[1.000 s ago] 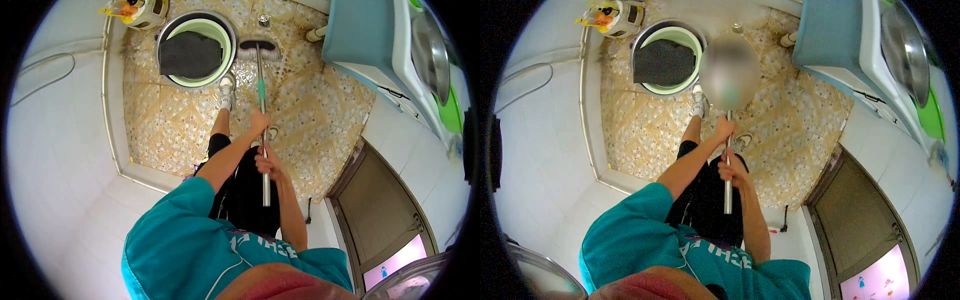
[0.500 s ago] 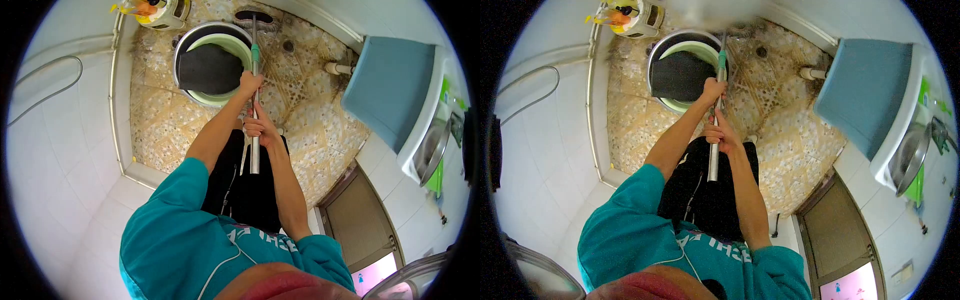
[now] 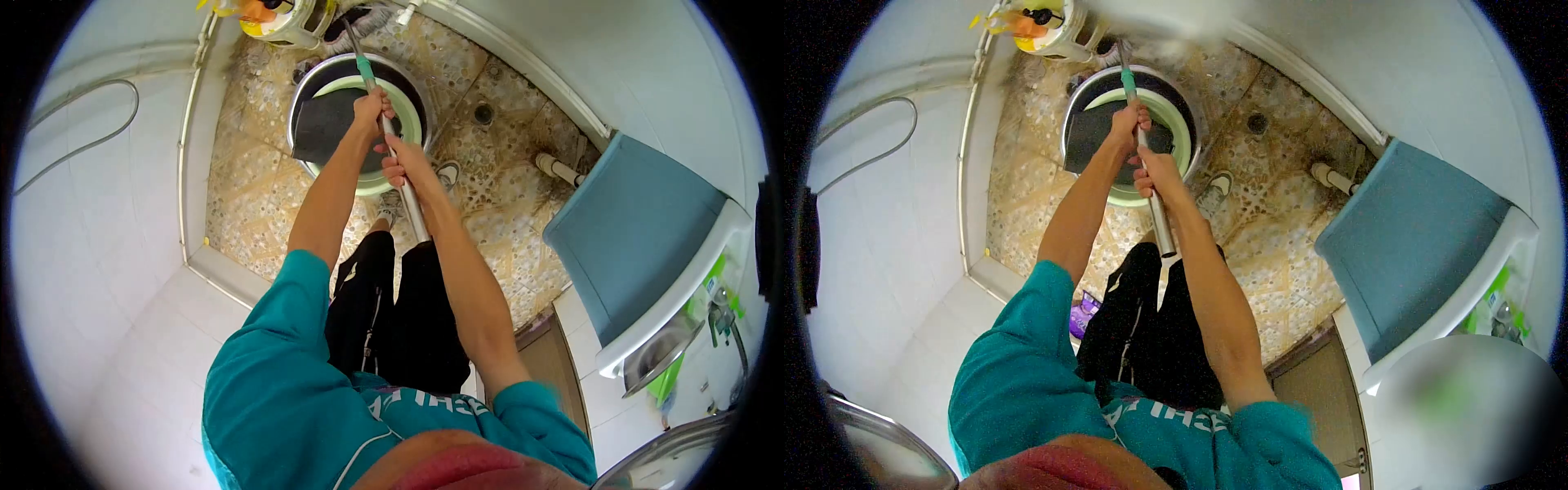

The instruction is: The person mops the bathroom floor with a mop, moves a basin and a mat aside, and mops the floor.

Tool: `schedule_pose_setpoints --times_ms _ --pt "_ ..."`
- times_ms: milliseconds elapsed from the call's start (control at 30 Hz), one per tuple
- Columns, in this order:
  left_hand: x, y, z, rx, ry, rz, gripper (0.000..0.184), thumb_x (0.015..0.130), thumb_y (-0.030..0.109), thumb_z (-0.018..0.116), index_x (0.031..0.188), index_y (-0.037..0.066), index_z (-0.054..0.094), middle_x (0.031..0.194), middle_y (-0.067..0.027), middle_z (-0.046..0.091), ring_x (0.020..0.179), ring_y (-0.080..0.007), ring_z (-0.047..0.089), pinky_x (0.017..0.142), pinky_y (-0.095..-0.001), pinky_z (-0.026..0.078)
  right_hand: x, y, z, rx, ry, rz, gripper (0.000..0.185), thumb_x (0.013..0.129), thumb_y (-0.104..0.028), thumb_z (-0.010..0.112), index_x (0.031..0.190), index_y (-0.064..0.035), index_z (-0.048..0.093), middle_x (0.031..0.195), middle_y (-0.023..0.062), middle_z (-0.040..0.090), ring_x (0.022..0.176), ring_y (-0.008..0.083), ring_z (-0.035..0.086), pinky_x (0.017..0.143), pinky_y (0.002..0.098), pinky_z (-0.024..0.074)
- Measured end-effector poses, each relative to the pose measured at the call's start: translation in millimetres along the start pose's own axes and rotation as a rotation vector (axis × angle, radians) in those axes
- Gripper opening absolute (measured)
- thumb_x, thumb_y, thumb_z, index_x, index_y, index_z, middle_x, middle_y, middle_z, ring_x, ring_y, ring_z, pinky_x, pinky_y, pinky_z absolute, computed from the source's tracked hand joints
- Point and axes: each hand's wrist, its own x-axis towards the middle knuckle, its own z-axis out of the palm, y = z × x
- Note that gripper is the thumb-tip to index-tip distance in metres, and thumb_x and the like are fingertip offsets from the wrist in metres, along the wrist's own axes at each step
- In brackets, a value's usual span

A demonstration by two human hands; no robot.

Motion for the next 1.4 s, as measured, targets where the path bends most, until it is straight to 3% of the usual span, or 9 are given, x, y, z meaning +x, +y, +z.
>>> schedule_pose_setpoints --times_ms 67,100,400,567,600,800,1067,1233,1400 --pt "14.5 -4.5 13.2 -0.057 -0.01 -0.009 0.023 0.093 0.02 0.047 0.089 -0.002 0.047 0.062 0.001 0.039 0.047 -0.0082 0.035 0.041 -0.0256 0.032 0.3 -19.4 -11.0 -0.257 0.129 -0.047 0.033 0.092 -0.034 0.052 0.098 -0.0012 0.051 0.053 -0.0033 0.037 0.037 0.0041 0.03 0.032 0.0217 0.0245" --pt "17.4 -8.1 22.7 -0.047 -0.029 -0.022 0.026 0.095 0.024 0.044 0.093 -0.002 0.044 0.062 0.0013 0.037 0.047 -0.0086 0.035 0.041 -0.0258 0.032 1.0 -27.5 -23.8 -0.213 0.166 -0.023 0.031 0.09 -0.03 0.053 0.092 0.0007 0.053 0.054 0.0017 0.044 0.038 0.0072 0.034 0.034 0.0252 0.0243" --pt "4.6 -60.6 43.4 0.2 0.033 -0.09 0.024 0.091 0.025 0.046 0.088 0.002 0.039 0.059 -0.0031 0.037 0.046 -0.0139 0.037 0.041 -0.0314 0.034 -41.4 -1.4 -83.9 -0.005 0.115 -0.057 0.03 0.091 -0.027 0.054 0.104 -0.0004 0.055 0.054 0.0006 0.044 0.036 0.0073 0.034 0.033 0.0247 0.0253" --pt "-21.5 -111.7 22.4 0.639 -0.146 0.144 0.042 0.092 0.025 0.047 0.063 -0.006 0.047 0.047 -0.012 0.048 0.037 -0.0229 0.049 0.039 -0.0365 0.041 -72.8 52.3 -109.9 0.137 0.083 -0.083 0.034 0.092 -0.031 0.053 0.11 -0.0023 0.053 0.053 -0.0001 0.042 0.035 0.0082 0.032 0.032 0.0246 0.0244" --pt "-40.9 -115.2 29.2 0.715 -0.075 0.065 0.045 0.092 0.026 0.048 0.061 -0.007 0.047 0.044 -0.0122 0.047 0.035 -0.0228 0.049 0.039 -0.0368 0.042 -80.1 61.0 -114.6 0.136 0.076 -0.089 0.034 0.092 -0.031 0.053 0.11 -0.0023 0.053 0.053 -0.0001 0.042 0.035 0.0082 0.032 0.032 0.0246 0.0244" --pt "-83.5 -160.4 27.2 0.53 -0.029 0.036 0.036 0.092 0.024 0.049 0.068 -0.003 0.048 0.049 -0.0081 0.045 0.039 -0.0183 0.047 0.037 -0.0341 0.039 -134.4 81.6 -115.6 0.25 0.096 0.048 0.032 0.094 -0.038 0.045 0.115 -0.0144 0.051 0.054 -0.0019 0.038 0.034 0.006 0.029 0.03 0.0203 0.0245" --pt "-22.6 -77.2 16.6 0.48 0.113 0.293 0.036 0.084 0.02 0.052 0.058 -0.004 0.051 0.046 -0.0121 0.05 0.037 -0.0221 0.051 0.038 -0.0374 0.039 -46.2 23.6 -59.4 -0.019 0.102 0.075 0.028 0.093 -0.036 0.049 0.108 -0.0113 0.049 0.054 -0.0015 0.036 0.036 0.0052 0.029 0.031 0.0207 0.023" --pt "15.9 -28.6 26.8 0.393 0.096 0.073 0.025 0.086 0.018 0.049 0.074 -0.004 0.048 0.055 -0.0091 0.048 0.043 -0.0203 0.051 0.037 -0.0345 0.04 -17.3 -6.3 -57.0 0.104 -0.013 0.06 0.025 0.094 -0.028 0.049 0.108 -0.0077 0.048 0.058 -0.0009 0.039 0.041 0.0044 0.031 0.033 0.0197 0.0241" --pt "-0.4 -73.2 26.4 0.638 -0.01 0.034 0.03 0.085 0.02 0.048 0.068 -0.004 0.047 0.052 -0.0098 0.046 0.041 -0.0243 0.053 0.038 -0.0376 0.043 -53.1 26.9 -90.1 0.14 0.065 -0.008 0.015 0.095 -0.021 0.048 0.098 -0.0066 0.046 0.064 0.0012 0.043 0.044 0.0046 0.033 0.035 0.0188 0.0242"
